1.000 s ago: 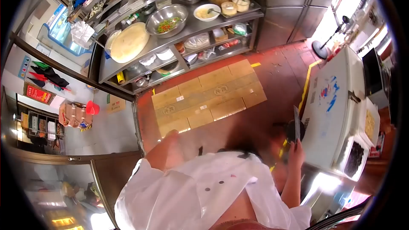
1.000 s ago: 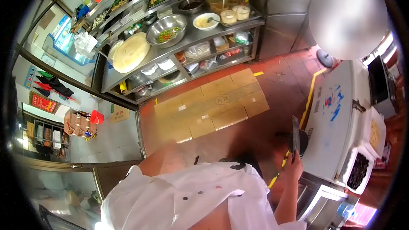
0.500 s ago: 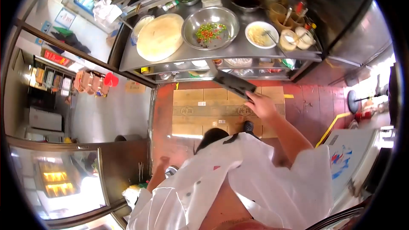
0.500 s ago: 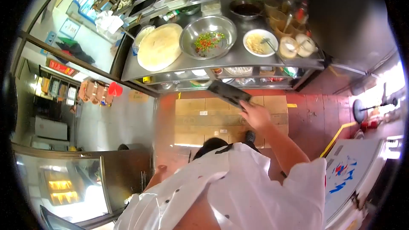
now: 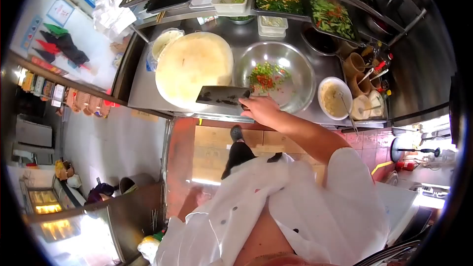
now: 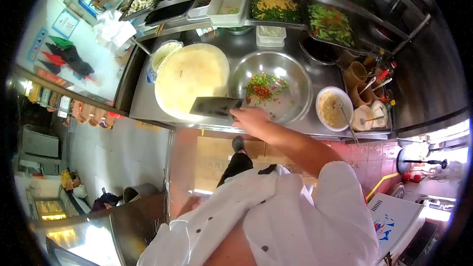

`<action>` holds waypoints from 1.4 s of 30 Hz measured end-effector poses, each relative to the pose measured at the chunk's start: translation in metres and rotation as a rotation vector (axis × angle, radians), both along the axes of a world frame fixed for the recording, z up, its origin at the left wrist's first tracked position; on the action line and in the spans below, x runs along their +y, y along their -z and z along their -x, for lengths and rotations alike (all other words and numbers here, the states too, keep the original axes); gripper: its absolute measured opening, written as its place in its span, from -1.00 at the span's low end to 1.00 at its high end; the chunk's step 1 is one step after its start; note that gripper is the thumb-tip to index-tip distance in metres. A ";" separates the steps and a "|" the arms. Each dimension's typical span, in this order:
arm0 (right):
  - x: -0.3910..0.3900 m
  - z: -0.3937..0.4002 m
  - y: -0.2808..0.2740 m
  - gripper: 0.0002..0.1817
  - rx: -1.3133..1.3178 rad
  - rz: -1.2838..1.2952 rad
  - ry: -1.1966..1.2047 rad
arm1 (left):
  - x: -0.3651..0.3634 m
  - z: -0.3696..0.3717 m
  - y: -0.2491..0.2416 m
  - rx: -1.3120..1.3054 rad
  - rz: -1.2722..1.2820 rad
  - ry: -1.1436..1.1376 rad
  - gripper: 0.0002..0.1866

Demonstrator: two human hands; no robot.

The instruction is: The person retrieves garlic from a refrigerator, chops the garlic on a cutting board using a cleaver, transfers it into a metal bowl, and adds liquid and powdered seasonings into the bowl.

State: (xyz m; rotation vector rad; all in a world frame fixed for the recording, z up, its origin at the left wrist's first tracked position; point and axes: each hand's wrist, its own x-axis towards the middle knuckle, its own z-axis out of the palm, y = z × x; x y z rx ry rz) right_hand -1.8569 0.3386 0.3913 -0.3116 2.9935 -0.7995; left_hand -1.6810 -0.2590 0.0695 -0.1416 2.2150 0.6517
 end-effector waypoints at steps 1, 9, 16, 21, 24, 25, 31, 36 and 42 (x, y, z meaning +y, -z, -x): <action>-0.003 0.025 0.000 -0.40 -0.015 0.014 -0.007 | 0.005 0.058 0.014 0.061 -0.023 0.036 -0.76; -0.019 0.235 0.043 -0.45 0.026 -0.173 -0.200 | 0.037 0.367 -0.032 0.300 -0.296 -0.252 -0.79; -0.006 0.355 0.107 -0.27 -0.069 -0.329 -0.375 | 0.020 0.270 -0.016 0.117 -0.341 -0.199 -0.79; 0.041 0.420 0.159 -0.43 0.295 -0.447 -0.266 | 0.009 0.174 -0.040 -0.061 -0.158 0.037 -0.80; 0.047 0.431 0.122 -0.57 0.287 -0.372 0.001 | 0.006 0.159 -0.050 -0.077 -0.029 0.307 -0.78; 0.046 0.428 0.115 -0.59 0.336 -0.294 0.084 | 0.006 0.160 -0.052 -0.057 -0.006 0.404 -0.77; 0.039 0.299 0.077 -0.60 0.487 0.230 0.272 | 0.011 0.218 -0.038 0.147 0.082 0.994 -0.67; 0.113 0.135 0.026 -0.57 -0.087 0.429 0.726 | 0.043 0.310 0.031 0.252 -0.042 0.930 -0.74; 0.207 -0.060 0.027 -0.63 0.027 0.796 1.020 | 0.160 0.365 0.008 0.242 -0.259 0.487 -0.77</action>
